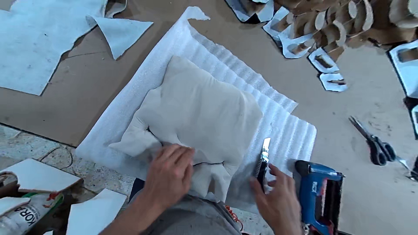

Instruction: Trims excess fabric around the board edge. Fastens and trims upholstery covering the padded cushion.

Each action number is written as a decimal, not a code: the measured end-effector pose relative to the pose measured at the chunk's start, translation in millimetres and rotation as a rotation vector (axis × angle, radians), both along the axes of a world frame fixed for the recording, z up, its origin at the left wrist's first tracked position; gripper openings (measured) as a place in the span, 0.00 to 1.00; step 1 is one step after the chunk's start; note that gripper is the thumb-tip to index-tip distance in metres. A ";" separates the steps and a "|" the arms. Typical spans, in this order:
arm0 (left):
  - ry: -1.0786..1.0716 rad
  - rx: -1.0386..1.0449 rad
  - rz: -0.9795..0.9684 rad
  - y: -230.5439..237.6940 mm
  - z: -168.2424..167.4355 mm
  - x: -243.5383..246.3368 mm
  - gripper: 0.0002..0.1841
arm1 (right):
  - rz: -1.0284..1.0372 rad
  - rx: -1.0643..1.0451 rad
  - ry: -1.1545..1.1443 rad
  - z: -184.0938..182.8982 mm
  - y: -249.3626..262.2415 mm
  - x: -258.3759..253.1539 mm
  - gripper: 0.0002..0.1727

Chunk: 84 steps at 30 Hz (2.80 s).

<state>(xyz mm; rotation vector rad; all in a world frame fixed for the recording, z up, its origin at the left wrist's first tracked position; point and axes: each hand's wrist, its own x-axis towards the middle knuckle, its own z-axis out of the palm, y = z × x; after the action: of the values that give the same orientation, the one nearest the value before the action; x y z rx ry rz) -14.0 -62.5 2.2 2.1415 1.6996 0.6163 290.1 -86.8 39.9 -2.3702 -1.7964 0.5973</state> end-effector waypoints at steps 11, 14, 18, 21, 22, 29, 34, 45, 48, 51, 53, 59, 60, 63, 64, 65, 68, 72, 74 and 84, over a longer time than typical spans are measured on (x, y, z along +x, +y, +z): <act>0.243 0.027 0.071 85.5 -15.4 -54.5 0.38 | -0.073 0.059 0.708 30.6 11.1 -38.9 0.21; 0.252 0.022 0.009 105.0 -12.3 -63.6 0.39 | 0.297 0.073 0.431 28.8 30.1 -73.5 0.20; 0.134 0.009 -0.002 116.9 -15.6 -73.4 0.34 | 0.649 0.306 0.140 -0.5 58.0 -96.7 0.24; 0.091 0.031 0.042 115.3 -25.0 -74.5 0.33 | 0.816 0.345 0.091 -13.6 72.1 -93.3 0.24; 0.086 0.029 0.042 115.5 -25.7 -74.8 0.34 | 0.848 0.341 0.086 -15.5 74.9 -90.9 0.25; 0.084 0.025 0.038 115.7 -26.1 -73.7 0.35 | 0.908 0.291 0.106 -25.0 83.2 -91.8 0.28; 0.070 0.040 0.038 115.1 -27.5 -74.1 0.35 | 0.901 0.279 0.097 -24.6 82.7 -92.4 0.28; 0.080 0.038 0.028 116.0 -27.8 -75.2 0.35 | 0.930 0.259 -0.008 -13.2 83.6 -99.3 0.29; 0.066 0.035 0.026 115.8 -26.1 -74.6 0.35 | 0.958 0.227 -0.073 0.2 85.9 -106.7 0.30; 0.072 0.036 0.031 116.2 -25.8 -73.8 0.35 | 0.990 0.183 -0.116 9.5 89.0 -115.8 0.31; 0.082 0.027 0.027 116.8 -25.6 -73.6 0.36 | 1.000 0.165 -0.126 11.6 90.9 -119.5 0.31; 0.084 0.014 0.022 116.8 -25.4 -73.2 0.35 | 1.036 0.132 -0.161 15.5 98.1 -124.1 0.32; 0.085 0.012 0.023 116.5 -25.6 -73.4 0.35 | 1.043 0.126 -0.166 16.4 99.2 -123.7 0.32; 0.086 0.011 0.023 117.3 -25.4 -72.8 0.35 | 1.058 0.109 -0.182 19.2 102.4 -124.7 0.32; 0.089 0.013 0.023 117.3 -25.3 -73.5 0.35 | 1.064 0.108 -0.190 18.6 102.5 -127.5 0.32; 0.090 0.012 0.021 116.7 -25.3 -73.8 0.35 | 1.071 0.100 -0.200 18.6 101.8 -129.7 0.32; 0.079 0.017 0.017 116.9 -25.4 -72.8 0.35 | 1.091 0.091 -0.213 21.0 105.0 -127.3 0.33; 0.083 0.019 0.022 116.7 -26.2 -73.6 0.35 | 1.124 0.089 -0.211 22.4 110.3 -125.6 0.32; 0.076 0.020 0.021 116.8 -25.9 -73.1 0.34 | 1.127 0.093 -0.199 23.7 112.5 -121.9 0.32; 0.065 0.027 0.008 113.8 -26.6 -72.3 0.33 | 1.168 0.079 -0.257 26.9 109.2 -116.3 0.33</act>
<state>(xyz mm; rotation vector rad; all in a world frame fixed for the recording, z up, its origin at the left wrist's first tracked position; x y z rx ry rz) -86.2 51.3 -24.3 2.1970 1.7441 0.5817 173.8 22.4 66.7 -1.1498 -3.1400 0.2554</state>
